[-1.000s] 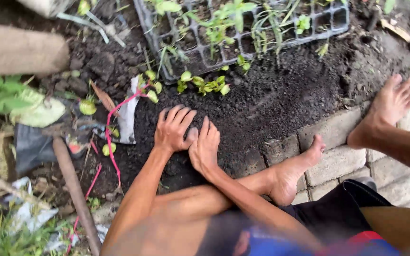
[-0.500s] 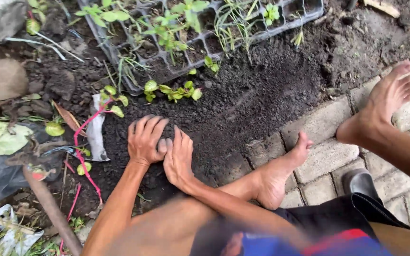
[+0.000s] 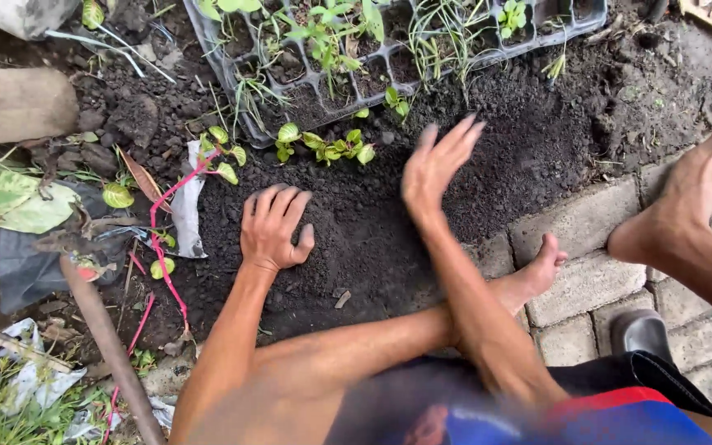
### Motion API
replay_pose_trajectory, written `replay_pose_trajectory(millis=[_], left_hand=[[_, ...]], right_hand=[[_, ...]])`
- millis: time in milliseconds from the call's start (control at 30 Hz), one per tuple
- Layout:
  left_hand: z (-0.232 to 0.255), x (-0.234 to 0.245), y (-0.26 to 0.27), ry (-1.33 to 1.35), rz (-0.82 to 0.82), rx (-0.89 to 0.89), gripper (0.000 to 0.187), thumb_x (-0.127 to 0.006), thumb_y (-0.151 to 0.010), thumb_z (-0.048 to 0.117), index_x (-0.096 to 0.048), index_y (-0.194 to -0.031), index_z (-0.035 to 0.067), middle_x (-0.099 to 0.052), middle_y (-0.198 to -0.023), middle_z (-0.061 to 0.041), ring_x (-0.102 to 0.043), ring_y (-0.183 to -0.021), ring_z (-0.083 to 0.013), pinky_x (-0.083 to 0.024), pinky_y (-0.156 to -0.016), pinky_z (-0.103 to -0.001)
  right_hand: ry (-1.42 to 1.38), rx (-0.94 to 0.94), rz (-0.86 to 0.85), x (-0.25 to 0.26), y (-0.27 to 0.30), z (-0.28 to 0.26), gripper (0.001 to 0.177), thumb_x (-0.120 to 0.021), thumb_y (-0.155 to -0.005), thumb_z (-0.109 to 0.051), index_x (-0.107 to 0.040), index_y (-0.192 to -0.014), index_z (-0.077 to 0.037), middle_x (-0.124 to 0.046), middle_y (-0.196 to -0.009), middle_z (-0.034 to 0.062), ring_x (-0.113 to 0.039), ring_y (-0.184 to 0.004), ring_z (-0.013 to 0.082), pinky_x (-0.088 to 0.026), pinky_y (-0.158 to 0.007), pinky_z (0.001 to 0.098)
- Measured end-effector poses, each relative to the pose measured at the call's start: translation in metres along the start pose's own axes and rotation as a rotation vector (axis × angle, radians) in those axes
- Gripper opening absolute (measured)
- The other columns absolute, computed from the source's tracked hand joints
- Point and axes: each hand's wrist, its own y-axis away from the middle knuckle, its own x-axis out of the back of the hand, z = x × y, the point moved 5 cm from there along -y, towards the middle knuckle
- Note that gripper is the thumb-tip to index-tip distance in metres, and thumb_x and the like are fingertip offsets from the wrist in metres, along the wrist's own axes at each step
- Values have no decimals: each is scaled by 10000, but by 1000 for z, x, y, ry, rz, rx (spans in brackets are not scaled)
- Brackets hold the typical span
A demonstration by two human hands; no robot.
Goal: Transplanting small seedlings from a nursery tray into a prepared row in the garden soil by hand.
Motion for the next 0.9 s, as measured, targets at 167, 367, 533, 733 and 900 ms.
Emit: replay_pose_trajectory(millis=[167,367,533,733,900], left_hand=[[0,-3,6,12,8,1,536,-342,-874,506,-648,-1237,257,-619,-1122,13,-612,-1150,-207,-457,-965,-427],[-3,-1,6,91,55,14,564,-336,-904,446,-613,-1338,217,-587,-1218,-59,-584,-1213,-285,-469,-961,-443],[-3,1,3,124,52,-62,546,-301,-947,417,-624,-1336,210,-600,-1245,-68,-598,-1219,-285,-446,-965,-455],[-5,5,3,123,52,-73,516,-295,-983,393,-646,-1312,204,-626,-1243,-60,-619,-1204,-260,-436,-974,-448],[-1,22,-8,243,85,-116,499,-312,-999,391,-671,-1288,201,-652,-1235,-43,-655,-1158,-241,-441,-972,-436]], right_hand=[[-282,-23,-235,-25,103,-66,740,-263,-1123,-417,9,-1615,64,88,-1643,372,19,-1531,550,45,-1248,636],[-312,21,-577,-41,182,-84,592,-209,-1110,-291,-147,-1635,-25,-110,-1591,342,-144,-1501,558,-164,-1242,639],[-281,40,-529,-37,188,-92,577,-219,-1087,-303,-249,-1618,-77,-331,-1478,265,-395,-1386,499,-390,-1110,615],[-290,127,-429,-38,192,-98,534,-245,-1086,-246,-338,-1563,-23,-426,-1333,231,-468,-1272,464,-411,-1084,569],[-336,125,-368,-33,199,-107,522,-249,-1026,-144,-397,-1506,-2,-465,-1247,186,-514,-1195,384,-430,-1041,536]])
